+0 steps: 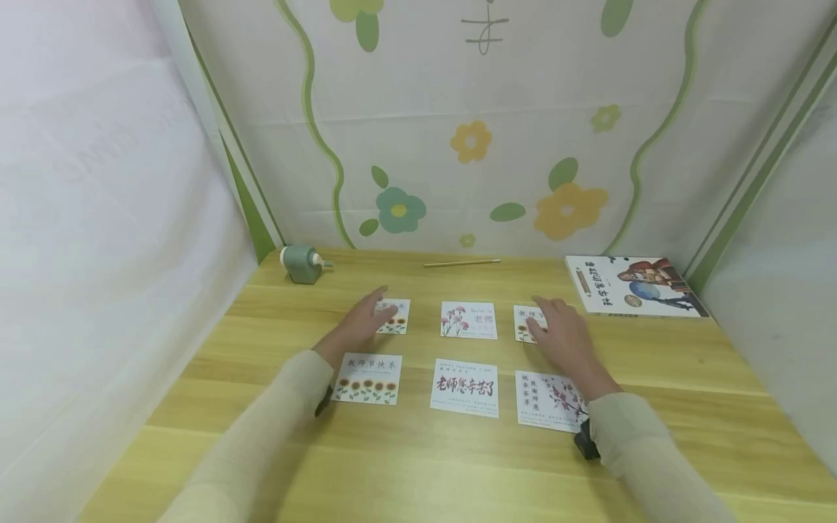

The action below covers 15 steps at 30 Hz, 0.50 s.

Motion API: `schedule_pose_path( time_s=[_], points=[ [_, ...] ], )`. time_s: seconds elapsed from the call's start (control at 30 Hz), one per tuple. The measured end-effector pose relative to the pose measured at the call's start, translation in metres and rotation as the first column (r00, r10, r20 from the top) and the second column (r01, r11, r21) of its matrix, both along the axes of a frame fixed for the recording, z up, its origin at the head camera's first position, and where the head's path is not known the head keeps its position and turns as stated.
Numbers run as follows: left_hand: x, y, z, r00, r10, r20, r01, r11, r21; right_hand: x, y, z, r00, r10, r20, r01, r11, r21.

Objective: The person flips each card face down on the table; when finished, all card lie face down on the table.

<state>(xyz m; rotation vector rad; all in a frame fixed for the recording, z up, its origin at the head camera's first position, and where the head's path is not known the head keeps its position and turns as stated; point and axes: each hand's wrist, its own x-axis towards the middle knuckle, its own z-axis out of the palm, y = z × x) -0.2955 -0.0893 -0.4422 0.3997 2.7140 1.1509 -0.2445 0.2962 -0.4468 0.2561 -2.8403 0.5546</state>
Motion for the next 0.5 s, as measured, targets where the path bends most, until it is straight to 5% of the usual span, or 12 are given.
schedule_pose_path(
  time_s=[0.03, 0.1, 0.17, 0.23, 0.3, 0.5],
  points=[
    [0.001, 0.009, 0.003, 0.995, 0.032, 0.095, -0.046, 0.987, 0.151, -0.001, -0.006, 0.003, 1.0, -0.008, 0.016, 0.009, 0.998, -0.069],
    [0.002, 0.027, 0.008, 0.96, 0.057, 0.273, -0.163, 0.91, 0.382, -0.005, -0.018, 0.009, 0.996, -0.011, 0.087, 0.029, 0.98, -0.199],
    [0.002, 0.045, 0.01, 0.918, 0.06, 0.392, -0.262, 0.834, 0.486, -0.009, -0.032, 0.012, 0.982, 0.01, 0.186, 0.047, 0.953, -0.298],
    [0.002, 0.061, 0.01, 0.876, 0.068, 0.477, -0.337, 0.794, 0.506, -0.014, -0.044, 0.013, 0.961, 0.04, 0.275, 0.061, 0.935, -0.348],
    [0.003, 0.073, 0.009, 0.85, 0.074, 0.522, -0.375, 0.78, 0.501, -0.017, -0.055, 0.011, 0.934, 0.069, 0.351, 0.069, 0.928, -0.365],
    [0.003, 0.097, 0.011, 0.81, 0.086, 0.58, -0.455, 0.716, 0.529, -0.027, -0.074, 0.004, 0.895, 0.039, 0.445, 0.141, 0.921, -0.364]
  ],
)
